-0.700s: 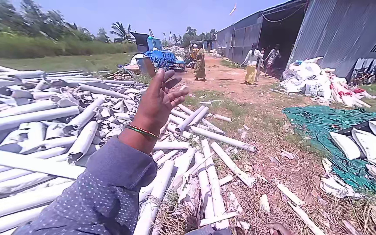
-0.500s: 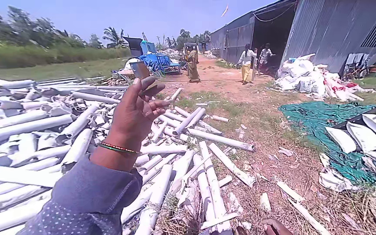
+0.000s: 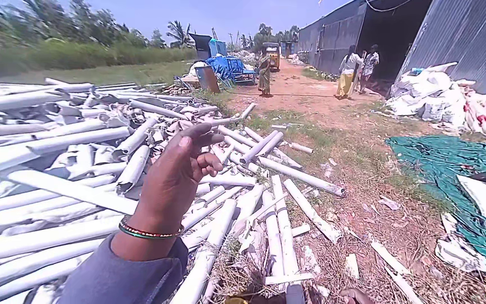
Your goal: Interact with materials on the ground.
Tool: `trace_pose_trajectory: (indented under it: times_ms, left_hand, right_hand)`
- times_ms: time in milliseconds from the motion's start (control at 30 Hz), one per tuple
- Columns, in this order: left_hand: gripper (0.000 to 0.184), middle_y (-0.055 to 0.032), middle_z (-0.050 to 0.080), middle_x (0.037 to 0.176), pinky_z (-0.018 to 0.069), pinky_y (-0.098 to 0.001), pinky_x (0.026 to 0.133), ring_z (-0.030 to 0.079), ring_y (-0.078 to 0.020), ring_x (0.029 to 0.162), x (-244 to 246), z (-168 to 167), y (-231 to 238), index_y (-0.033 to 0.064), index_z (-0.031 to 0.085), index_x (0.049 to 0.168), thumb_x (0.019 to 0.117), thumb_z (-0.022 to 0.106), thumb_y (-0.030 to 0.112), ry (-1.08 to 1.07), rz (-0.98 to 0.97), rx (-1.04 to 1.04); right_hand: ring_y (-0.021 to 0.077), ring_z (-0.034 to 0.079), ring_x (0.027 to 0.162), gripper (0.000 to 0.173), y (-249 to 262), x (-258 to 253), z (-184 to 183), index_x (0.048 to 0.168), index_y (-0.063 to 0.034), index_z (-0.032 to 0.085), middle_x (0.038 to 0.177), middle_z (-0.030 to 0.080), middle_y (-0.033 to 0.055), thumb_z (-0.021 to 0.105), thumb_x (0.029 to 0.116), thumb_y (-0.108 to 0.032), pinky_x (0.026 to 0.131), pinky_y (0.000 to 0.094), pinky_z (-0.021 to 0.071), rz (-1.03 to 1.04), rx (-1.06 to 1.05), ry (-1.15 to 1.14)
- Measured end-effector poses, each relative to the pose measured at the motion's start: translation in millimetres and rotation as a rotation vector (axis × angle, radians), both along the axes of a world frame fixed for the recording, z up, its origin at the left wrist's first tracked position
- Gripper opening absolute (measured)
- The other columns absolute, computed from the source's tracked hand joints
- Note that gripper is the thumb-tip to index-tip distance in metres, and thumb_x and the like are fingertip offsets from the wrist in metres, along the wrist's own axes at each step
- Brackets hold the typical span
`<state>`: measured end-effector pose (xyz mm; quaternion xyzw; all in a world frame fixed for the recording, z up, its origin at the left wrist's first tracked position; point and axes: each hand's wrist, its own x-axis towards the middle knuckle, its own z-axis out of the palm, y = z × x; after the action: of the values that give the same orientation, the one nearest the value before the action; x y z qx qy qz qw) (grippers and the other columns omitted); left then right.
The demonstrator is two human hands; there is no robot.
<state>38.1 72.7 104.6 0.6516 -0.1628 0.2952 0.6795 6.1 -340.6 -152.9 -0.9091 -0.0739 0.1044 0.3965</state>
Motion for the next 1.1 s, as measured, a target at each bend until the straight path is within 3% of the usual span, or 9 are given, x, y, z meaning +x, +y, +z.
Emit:
trace_pose_trajectory:
  times_ms: [200,300,400,500,633,800,867,933,1100]
  left_hand:
    - [0.044,0.0021,0.074,0.111,0.0573,-0.0180,0.073,0.069,-0.0050,0.079,-15.7,-54.1,15.0,0.0222,0.065,0.130,0.0984,0.061,0.052,0.101,0.021,0.052]
    - [0.045,0.0030,0.074,0.110,0.0577,-0.0201,0.076,0.070,-0.0063,0.081,-26.3,-88.1,29.6,0.0215,0.067,0.126,0.0963,0.062,0.054,0.218,0.115,0.096]
    - [0.043,0.0038,0.073,0.114,0.0580,-0.0206,0.077,0.070,-0.0060,0.083,-47.8,-117.1,45.8,0.0196,0.066,0.127,0.0972,0.063,0.050,0.338,0.188,0.079]
    - [0.039,0.0078,0.073,0.110,0.0579,-0.0205,0.076,0.069,-0.0045,0.083,-77.7,-137.9,66.6,0.0201,0.064,0.127,0.0985,0.062,0.047,0.392,0.270,0.072]
    - [0.035,0.0065,0.070,0.120,0.0565,-0.0185,0.072,0.069,-0.0044,0.084,-123.3,-169.7,101.1,0.0178,0.060,0.130,0.1035,0.054,0.040,0.449,0.355,0.025]
    - [0.026,0.0055,0.071,0.108,0.0561,-0.0176,0.070,0.068,-0.0039,0.079,-176.7,-182.3,115.5,0.0109,0.057,0.126,0.1065,0.042,0.021,0.565,0.497,-0.059]
    - [0.026,0.0058,0.073,0.103,0.0561,-0.0177,0.067,0.068,-0.0039,0.076,-193.5,-174.8,110.2,0.0103,0.057,0.122,0.1047,0.040,0.018,0.581,0.513,-0.043]
    - [0.026,0.0069,0.073,0.106,0.0558,-0.0183,0.067,0.069,-0.0042,0.078,-208.2,-169.4,111.0,0.0125,0.058,0.123,0.1043,0.044,0.022,0.561,0.477,-0.009]
    - [0.023,0.0068,0.074,0.105,0.0562,-0.0183,0.068,0.069,-0.0046,0.079,-240.3,-177.7,104.5,0.0143,0.058,0.120,0.1052,0.042,0.023,0.546,0.395,0.000]
  right_hand:
    - [0.0418,0.071,0.100,0.034,16.1,10.6,8.1,0.117,0.0063,0.071,0.107,0.073,0.0272,0.050,0.1036,-0.016,0.094,0.0613,0.0515,0.085,-0.055,0.079]
    - [0.0422,0.070,0.099,0.030,19.1,27.7,20.7,0.117,0.0044,0.072,0.105,0.073,0.0263,0.052,0.1033,-0.014,0.092,0.0619,0.0513,0.087,-0.101,0.103]
    - [0.0390,0.071,0.094,0.027,19.9,46.0,24.7,0.111,-0.0015,0.074,0.102,0.074,0.0205,0.054,0.1007,-0.018,0.084,0.0635,0.0521,0.073,-0.155,0.007]
    - [0.0399,0.070,0.093,0.028,26.0,64.7,38.0,0.112,-0.0012,0.072,0.103,0.073,0.0215,0.054,0.1023,-0.020,0.083,0.0658,0.0504,0.093,-0.193,-0.026]
    - [0.0372,0.068,0.089,0.028,28.9,88.6,48.2,0.112,-0.0026,0.072,0.100,0.072,0.0209,0.055,0.1036,-0.023,0.080,0.0632,0.0499,0.108,-0.254,-0.068]
    - [0.0373,0.064,0.081,0.019,41.5,100.5,55.6,0.111,-0.0041,0.072,0.091,0.069,0.0193,0.057,0.1050,-0.015,0.073,0.0643,0.0464,0.116,-0.356,-0.059]
    - [0.0414,0.066,0.085,0.022,41.9,92.9,53.4,0.112,-0.0031,0.072,0.095,0.069,0.0220,0.055,0.1062,-0.017,0.075,0.0672,0.0467,0.136,-0.411,-0.049]
    - [0.0448,0.067,0.091,0.023,40.3,78.0,48.7,0.114,-0.0024,0.071,0.100,0.070,0.0242,0.054,0.1070,-0.017,0.079,0.0698,0.0468,0.144,-0.451,-0.017]
    - [0.0463,0.068,0.091,0.022,23.4,13.7,39.7,0.112,-0.0025,0.072,0.097,0.071,0.0246,0.057,0.1057,-0.017,0.079,0.0698,0.0477,0.168,-0.574,0.136]
